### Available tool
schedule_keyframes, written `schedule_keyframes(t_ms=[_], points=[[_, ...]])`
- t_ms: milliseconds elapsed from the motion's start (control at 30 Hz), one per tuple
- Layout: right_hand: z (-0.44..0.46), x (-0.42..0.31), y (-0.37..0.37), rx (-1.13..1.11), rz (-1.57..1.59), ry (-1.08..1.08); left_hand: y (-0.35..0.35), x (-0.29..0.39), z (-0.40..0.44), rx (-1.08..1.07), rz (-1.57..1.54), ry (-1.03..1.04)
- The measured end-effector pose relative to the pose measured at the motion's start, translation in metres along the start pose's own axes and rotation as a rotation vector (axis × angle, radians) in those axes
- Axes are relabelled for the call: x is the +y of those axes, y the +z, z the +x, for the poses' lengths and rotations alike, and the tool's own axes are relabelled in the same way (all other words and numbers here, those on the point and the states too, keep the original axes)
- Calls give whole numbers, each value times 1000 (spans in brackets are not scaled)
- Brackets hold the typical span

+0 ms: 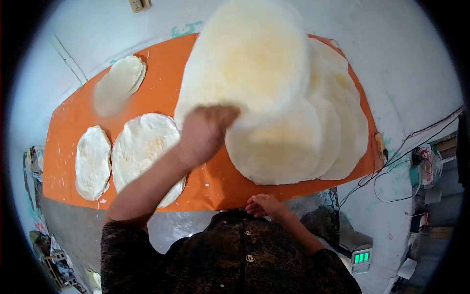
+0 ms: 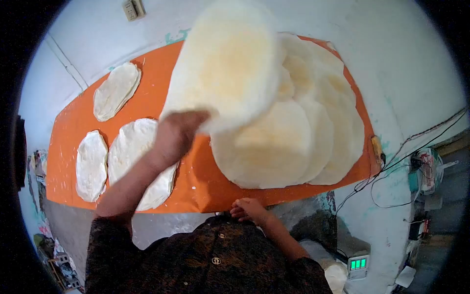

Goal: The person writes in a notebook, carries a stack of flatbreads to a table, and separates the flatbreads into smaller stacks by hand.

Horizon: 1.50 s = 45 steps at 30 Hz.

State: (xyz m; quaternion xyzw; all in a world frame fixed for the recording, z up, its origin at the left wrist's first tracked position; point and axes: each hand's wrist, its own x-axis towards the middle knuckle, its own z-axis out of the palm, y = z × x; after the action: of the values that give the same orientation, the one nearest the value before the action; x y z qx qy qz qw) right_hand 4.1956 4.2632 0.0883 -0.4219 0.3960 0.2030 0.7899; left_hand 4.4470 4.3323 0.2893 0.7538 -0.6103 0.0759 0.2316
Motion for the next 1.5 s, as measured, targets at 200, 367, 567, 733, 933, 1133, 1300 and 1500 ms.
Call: schedule_keyframes(t_ms=[200,367,567,733,933,1133,1300,1500], points=[[1,26,-22,-125,-132,-39,153,-51,-107,-164,99,103],[0,25,-21,-86,-216,17,150,-44,-120,-486,176,-86],[-2,18,-25,-112,-549,-194,82,-47,-152,-232,129,-332],[-23,-34,42,-30,-453,-186,36,-127,-307,377,466,-969],[37,-72,177,-81,-882,-716,47,-180,-421,706,-567,-1365],[87,-81,318,-81,-1231,-936,7,-186,-394,728,-1101,-1576],[128,-57,377,-89,-1332,-1017,-19,-189,-387,600,-1638,-1368],[142,-63,384,-166,-1053,-661,-14,-185,-378,669,-1874,-1108]])
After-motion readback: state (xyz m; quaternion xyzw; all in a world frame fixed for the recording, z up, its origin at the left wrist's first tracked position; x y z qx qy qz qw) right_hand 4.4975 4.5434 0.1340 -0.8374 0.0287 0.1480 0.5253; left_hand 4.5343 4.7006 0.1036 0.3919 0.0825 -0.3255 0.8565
